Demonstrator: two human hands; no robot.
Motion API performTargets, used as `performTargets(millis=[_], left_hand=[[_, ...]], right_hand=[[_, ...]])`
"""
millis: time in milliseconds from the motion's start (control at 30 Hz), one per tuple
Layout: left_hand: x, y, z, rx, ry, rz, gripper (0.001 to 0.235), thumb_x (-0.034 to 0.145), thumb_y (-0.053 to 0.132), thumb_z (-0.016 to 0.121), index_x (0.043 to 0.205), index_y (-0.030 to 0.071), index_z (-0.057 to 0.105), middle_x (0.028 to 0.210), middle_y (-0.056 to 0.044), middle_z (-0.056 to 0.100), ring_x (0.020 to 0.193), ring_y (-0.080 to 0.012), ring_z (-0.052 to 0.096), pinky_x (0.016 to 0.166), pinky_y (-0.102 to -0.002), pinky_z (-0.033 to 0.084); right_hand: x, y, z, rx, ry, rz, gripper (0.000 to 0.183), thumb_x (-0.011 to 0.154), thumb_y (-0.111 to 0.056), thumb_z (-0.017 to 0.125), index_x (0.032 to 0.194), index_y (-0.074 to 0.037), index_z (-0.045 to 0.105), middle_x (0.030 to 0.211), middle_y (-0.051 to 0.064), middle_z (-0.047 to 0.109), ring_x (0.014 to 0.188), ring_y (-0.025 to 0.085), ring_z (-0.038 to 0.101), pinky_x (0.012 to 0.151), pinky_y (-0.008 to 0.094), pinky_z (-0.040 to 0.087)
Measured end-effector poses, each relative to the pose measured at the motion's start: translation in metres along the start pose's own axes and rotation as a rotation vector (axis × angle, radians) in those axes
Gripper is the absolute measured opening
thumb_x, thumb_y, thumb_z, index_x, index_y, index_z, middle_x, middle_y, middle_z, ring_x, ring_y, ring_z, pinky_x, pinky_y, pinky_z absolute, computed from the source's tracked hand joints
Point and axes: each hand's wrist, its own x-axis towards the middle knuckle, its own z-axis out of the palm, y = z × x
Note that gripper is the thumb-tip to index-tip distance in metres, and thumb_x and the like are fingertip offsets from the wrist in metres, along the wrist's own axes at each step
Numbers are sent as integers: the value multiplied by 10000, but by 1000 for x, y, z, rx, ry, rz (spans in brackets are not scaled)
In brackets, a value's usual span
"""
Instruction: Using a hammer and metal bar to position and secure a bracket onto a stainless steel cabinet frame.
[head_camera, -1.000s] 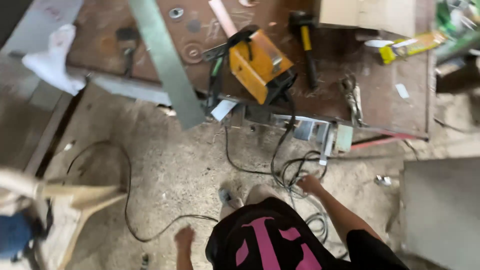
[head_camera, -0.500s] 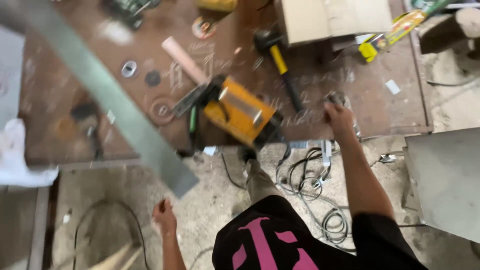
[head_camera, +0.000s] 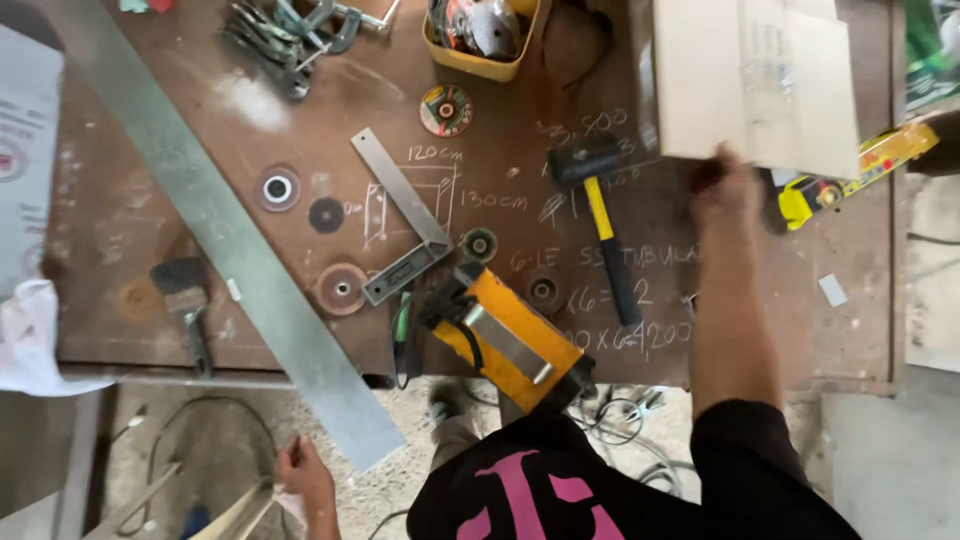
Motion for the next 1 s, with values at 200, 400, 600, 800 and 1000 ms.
performTargets(millis=[200, 400, 600, 800, 1000], left_hand=[[30, 57, 28, -179, 9, 226, 291, 1053, 244, 712, 1149, -30, 724, 1012, -159, 739, 879, -277, 717, 780, -381, 577], [32, 98, 29, -79, 14, 360, 267, 1054, 196, 715, 1180, -39, 730, 1016, -187, 740, 857, -280, 711, 738, -377, 567], [49, 113, 41, -157, 36, 408, 280, 1029, 179, 705, 1202, -42, 708, 1079, -201, 719, 879, -285, 704, 749, -372, 569], [70, 239, 40, -46, -56, 562, 255, 1012, 231, 701, 1159, 26, 734, 1095, -173, 736, 977, -332, 716, 857, -423, 570], [90, 393, 100, -5, -361, 795, 317, 944, 315, 695, 1161, 90, 740, 1125, -153, 735, 1083, -362, 676, 959, -460, 522]], right_hand=[[-30, -198, 54, 120, -370, -223, 441, 1154, -114, 637, 754, -110, 452, 705, 26, 392, 594, 193, 414, 577, 331, 380], [-118, -218, 105, -95, -356, -482, 287, 1116, -270, 625, 914, -74, 573, 754, 80, 518, 655, 244, 507, 577, 383, 390], [-85, -133, -4, -114, -314, -446, 442, 1056, -256, 582, 1386, 36, 623, 1303, 151, 700, 1181, 296, 694, 979, 420, 586], [-34, -68, -102, -128, -252, -254, 563, 995, -197, 577, 1518, -29, 455, 1485, 115, 579, 1372, 290, 584, 1213, 453, 485], [-35, -78, -74, 269, -224, -364, 545, 972, -177, 538, 1486, -2, 481, 1446, 196, 628, 1317, 375, 651, 1154, 531, 544]])
